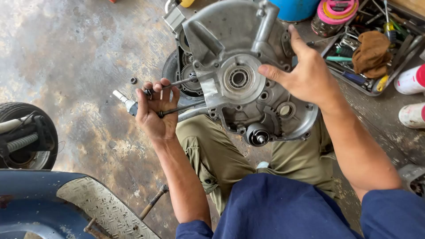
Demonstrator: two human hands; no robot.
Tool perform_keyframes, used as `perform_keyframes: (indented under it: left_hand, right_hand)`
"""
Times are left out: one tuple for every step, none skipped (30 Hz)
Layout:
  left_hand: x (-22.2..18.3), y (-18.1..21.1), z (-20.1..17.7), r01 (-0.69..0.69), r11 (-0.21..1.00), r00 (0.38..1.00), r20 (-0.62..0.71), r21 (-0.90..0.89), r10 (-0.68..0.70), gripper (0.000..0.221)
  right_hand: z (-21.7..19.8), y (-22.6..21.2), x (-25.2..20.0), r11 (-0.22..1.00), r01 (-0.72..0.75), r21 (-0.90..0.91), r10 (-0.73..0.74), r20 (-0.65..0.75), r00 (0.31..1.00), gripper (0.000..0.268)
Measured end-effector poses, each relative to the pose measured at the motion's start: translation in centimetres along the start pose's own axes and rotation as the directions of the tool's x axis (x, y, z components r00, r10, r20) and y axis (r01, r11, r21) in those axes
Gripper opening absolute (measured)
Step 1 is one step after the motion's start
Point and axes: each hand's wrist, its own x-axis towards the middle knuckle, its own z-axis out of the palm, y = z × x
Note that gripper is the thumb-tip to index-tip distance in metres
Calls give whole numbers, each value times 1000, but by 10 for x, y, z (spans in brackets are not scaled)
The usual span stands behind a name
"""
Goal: Repairing and assembling components of a motorcycle engine casing.
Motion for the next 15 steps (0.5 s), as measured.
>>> perform_keyframes:
  left_hand:
    - [-1, 0, -2, -9, 1000, 1000, 1, 2, 9, 30]
    - [-2, 1, -4, -13, 1000, 999, -35, 0, 13, 30]
    - [-6, 1, -8, -13, 1000, 997, -82, 0, 12, 30]
    - [-6, 3, -7, -16, 1000, 996, -90, 3, 16, 30]
    - [-7, 3, -5, -10, 999, 998, -64, 32, 12, 30]
    - [-7, 3, -2, -5, 998, 999, -38, 62, 8, 31]
    - [-7, 5, -4, -9, 998, 999, -45, 63, 12, 31]
    - [-6, 7, -6, -11, 998, 998, -55, 56, 14, 29]
    - [-3, 7, -6, -11, 999, 998, -54, 46, 13, 28]
    - [-1, 9, -6, -12, 999, 999, -49, 45, 15, 28]
    - [0, 10, -8, -5, 999, 999, -31, 50, 7, 28]
    - [1, 11, -10, 1, 999, 1000, -13, 55, -1, 29]
    - [3, 10, -9, 1, 998, 1000, -18, 55, 0, 29]
    - [5, 9, -8, 13, 999, 1000, 15, 42, -13, 28]
    - [8, 9, -6, 25, 999, 998, 51, 31, -27, 27]
  right_hand:
    - [4, 1, -2, 1000, 9, 3, -9, 1, 1000, 99]
    - [8, 3, -3, 999, -39, -14, 39, 6, 999, 101]
    - [14, 5, -7, 995, -94, -29, 95, 17, 995, 102]
    - [17, 5, -9, 995, -94, -24, 95, 26, 995, 102]
    - [19, 6, -11, 999, -48, -7, 48, 0, 999, 99]
    - [21, 7, -13, 1000, -2, 9, 2, -27, 1000, 95]
    - [23, 5, -14, 1000, 0, 12, 1, -20, 1000, 95]
    - [24, 4, -15, 999, -5, 37, 6, -20, 1000, 97]
    - [24, 3, -16, 998, -8, 57, 10, -31, 999, 99]
    - [25, 3, -16, 998, -5, 56, 7, -35, 999, 99]
    - [26, 3, -19, 999, -31, 41, 33, -44, 998, 100]
    - [28, 4, -21, 998, -58, 26, 59, -53, 997, 101]
    - [27, 5, -22, 998, -60, 27, 61, -49, 997, 101]
    - [26, 6, -23, 999, -26, 44, 29, -66, 997, 98]
    - [25, 7, -22, 998, 8, 60, -3, -87, 996, 94]
